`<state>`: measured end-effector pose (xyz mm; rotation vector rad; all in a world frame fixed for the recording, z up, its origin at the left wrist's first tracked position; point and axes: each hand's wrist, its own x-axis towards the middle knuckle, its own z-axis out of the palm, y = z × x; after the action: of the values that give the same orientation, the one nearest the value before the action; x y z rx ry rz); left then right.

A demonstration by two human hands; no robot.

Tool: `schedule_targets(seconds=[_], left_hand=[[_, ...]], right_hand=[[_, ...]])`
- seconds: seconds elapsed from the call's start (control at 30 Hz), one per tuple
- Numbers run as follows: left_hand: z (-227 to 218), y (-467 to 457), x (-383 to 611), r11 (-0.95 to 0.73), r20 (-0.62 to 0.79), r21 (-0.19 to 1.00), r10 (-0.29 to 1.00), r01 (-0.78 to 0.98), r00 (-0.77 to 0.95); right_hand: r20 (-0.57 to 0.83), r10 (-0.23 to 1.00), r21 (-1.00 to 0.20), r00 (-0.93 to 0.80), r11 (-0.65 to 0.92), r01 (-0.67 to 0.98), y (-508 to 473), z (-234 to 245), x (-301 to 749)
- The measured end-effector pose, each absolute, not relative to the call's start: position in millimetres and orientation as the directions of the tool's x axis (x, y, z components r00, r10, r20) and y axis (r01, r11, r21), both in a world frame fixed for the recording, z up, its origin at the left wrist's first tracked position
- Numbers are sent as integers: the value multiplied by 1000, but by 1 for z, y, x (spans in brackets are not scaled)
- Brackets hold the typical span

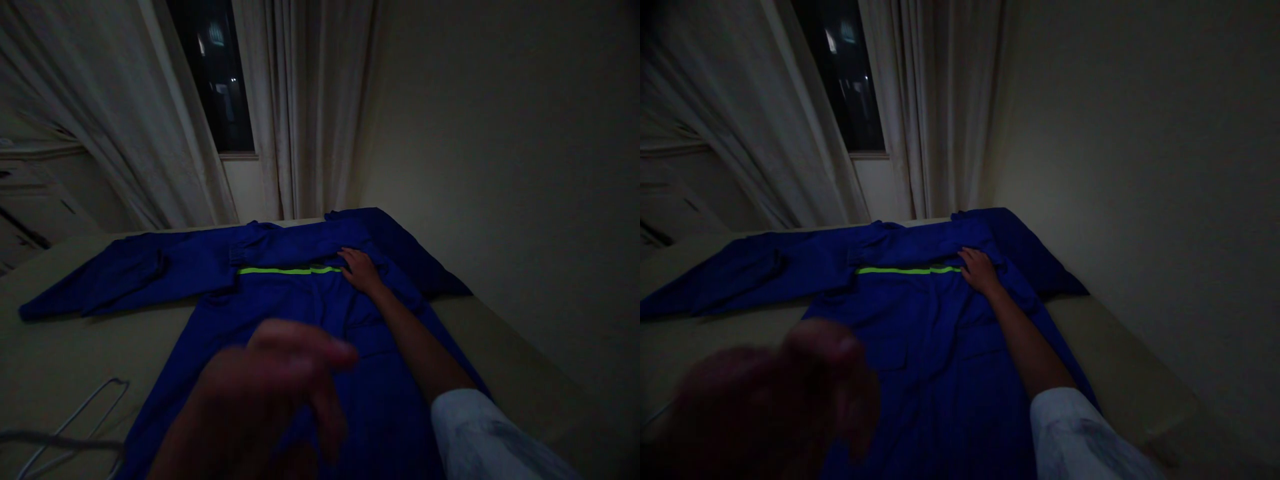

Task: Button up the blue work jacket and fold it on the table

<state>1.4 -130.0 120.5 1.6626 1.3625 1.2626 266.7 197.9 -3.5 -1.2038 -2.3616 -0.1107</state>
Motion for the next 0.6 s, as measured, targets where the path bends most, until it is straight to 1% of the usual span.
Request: schedule_targets(seconds=[0.07, 0.1, 0.13, 0.17, 0.2, 0.23, 0.3, 0.33, 0.37, 0.43, 0.5, 0.53, 0.57, 0.6], left_hand=[[133, -87, -5, -242, 254, 959, 965, 148, -65], [134, -63, -15, -206, 217, 974, 968, 97, -123], [132, -37, -29, -181, 196, 979, 959, 90, -206], [127, -13, -48, -131, 162, 984, 941, 123, -297], [119, 8, -73, -48, 131, 977, 904, 208, -407], [108, 25, -100, 27, 162, 941, 839, 337, -520], [84, 47, -162, 180, 307, 761, 747, 623, -591], [72, 51, -192, 263, 352, 678, 704, 687, -617], [60, 53, -220, 345, 364, 641, 649, 686, -667], [42, 49, -267, 503, 316, 616, 547, 606, -775], [33, 42, -295, 582, 243, 605, 514, 543, -822], [34, 38, -302, 588, 235, 592, 529, 552, -816], [38, 34, -303, 557, 247, 561, 594, 612, -766], [47, 30, -299, 486, 271, 519, 686, 703, -675]], right_hand=[[469, 773, -84, -427, 520, 850, 193, 1, 265], [467, 784, -57, -408, 488, 871, 190, 3, 265], [458, 793, -33, -401, 466, 884, 188, 5, 264], [445, 800, -12, -403, 455, 890, 186, 7, 264], [431, 805, 5, -408, 450, 893, 185, 9, 264], [421, 807, 19, -413, 448, 894, 184, 10, 264], [419, 807, 44, -417, 441, 897, 182, 11, 263], [422, 805, 56, -416, 435, 899, 182, 12, 262], [422, 806, 66, -416, 430, 900, 182, 12, 262], [410, 811, 85, -418, 423, 902, 181, 12, 261], [399, 814, 92, -422, 422, 902, 182, 11, 260], [396, 813, 88, -427, 429, 899, 183, 10, 261], [396, 808, 80, -436, 442, 893, 183, 10, 261], [399, 801, 68, -447, 460, 885, 184, 9, 261]])
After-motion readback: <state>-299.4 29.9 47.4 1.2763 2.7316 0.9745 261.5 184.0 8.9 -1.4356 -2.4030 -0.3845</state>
